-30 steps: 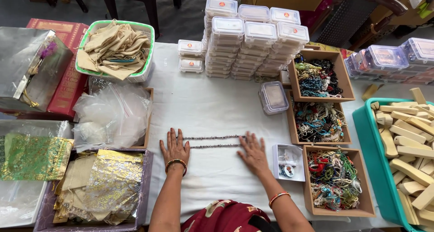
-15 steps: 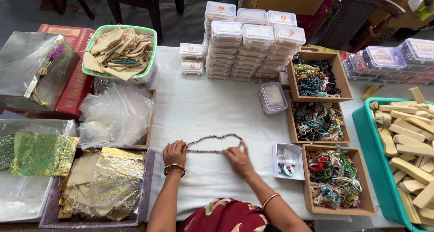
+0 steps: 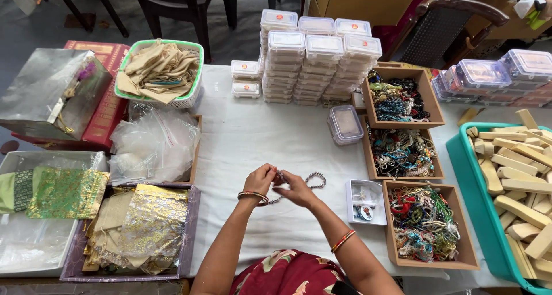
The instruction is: The person straightens a beaded necklace on a white tablecloth, then folds it and places it into a small plastic bag. They then place the bagged necklace into a small beige pouch, fold the pouch closed, and place it into a small plastic container, which is then stacked with others.
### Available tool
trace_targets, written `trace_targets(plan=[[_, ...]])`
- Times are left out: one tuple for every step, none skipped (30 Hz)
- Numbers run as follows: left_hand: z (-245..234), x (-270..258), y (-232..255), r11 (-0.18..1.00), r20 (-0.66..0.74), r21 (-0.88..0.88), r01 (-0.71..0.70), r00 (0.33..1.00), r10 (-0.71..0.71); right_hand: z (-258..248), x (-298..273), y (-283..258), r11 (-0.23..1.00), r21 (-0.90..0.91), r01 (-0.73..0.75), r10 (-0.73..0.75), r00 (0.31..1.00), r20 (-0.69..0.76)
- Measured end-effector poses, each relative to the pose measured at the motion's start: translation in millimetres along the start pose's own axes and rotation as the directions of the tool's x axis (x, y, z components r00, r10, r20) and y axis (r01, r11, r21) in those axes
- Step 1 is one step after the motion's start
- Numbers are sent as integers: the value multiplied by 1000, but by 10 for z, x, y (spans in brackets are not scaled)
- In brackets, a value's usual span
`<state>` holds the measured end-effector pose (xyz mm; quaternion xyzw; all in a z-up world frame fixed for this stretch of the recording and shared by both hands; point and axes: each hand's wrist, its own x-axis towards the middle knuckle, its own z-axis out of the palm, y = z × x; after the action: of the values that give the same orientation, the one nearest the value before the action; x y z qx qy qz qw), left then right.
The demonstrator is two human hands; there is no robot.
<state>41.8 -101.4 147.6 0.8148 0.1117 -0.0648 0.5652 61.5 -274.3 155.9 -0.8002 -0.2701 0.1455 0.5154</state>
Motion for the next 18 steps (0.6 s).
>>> trace_targets(plan=[[26,119,-244,1000,-5,2,-6,1000,6,-8,36,253,1000,-1,8,-8,1000,-2],[65,251,-481,961,72,-276,25,997,-5,-32,72,510,971,228,-65,62,998,22],[102,391,-716,846,150,-529,74,989,7,-58,115,768,886,442,-137,121,991,63],[8,280,-532,846,150,-528,71,989,11,-139,114,683,888,441,-133,119,991,60],[-86,171,-347,796,214,-585,155,976,-33,-220,113,599,877,469,-106,112,994,17],[-185,65,-160,737,278,-633,238,958,-71,-303,122,511,865,496,-77,104,994,-26],[-191,-4,-31,738,277,-632,234,959,-66,-275,116,524,866,495,-73,100,995,-29],[-198,-61,105,644,267,-732,222,963,-28,-256,122,536,843,537,-35,80,995,-61],[-207,-120,240,538,252,-817,208,968,9,-237,129,547,817,576,4,61,994,-93],[-194,-121,311,539,251,-818,202,968,17,-151,120,544,820,572,11,55,994,-97],[-183,-119,379,527,193,-833,165,981,-2,-63,114,544,848,530,1,84,987,-137],[-167,-141,430,515,135,-847,129,990,-27,42,85,550,871,490,-16,116,978,-175],[-156,-119,428,515,134,-848,127,991,-23,60,49,429,873,488,-13,113,978,-176],[-140,-109,417,529,95,-842,108,994,-52,87,-4,311,902,430,-24,125,970,-207],[-122,-94,407,543,55,-835,90,995,-80,113,-54,196,928,371,-38,135,961,-240],[-72,-65,331,544,57,-834,91,995,-79,76,-95,28,928,371,-38,136,961,-242],[-22,-34,255,679,-41,-735,1,998,-46,39,-134,-141,988,154,-3,48,957,-287],[26,-7,176,791,-134,-606,-84,991,2,7,-172,-310,997,-71,26,-47,949,-311]])
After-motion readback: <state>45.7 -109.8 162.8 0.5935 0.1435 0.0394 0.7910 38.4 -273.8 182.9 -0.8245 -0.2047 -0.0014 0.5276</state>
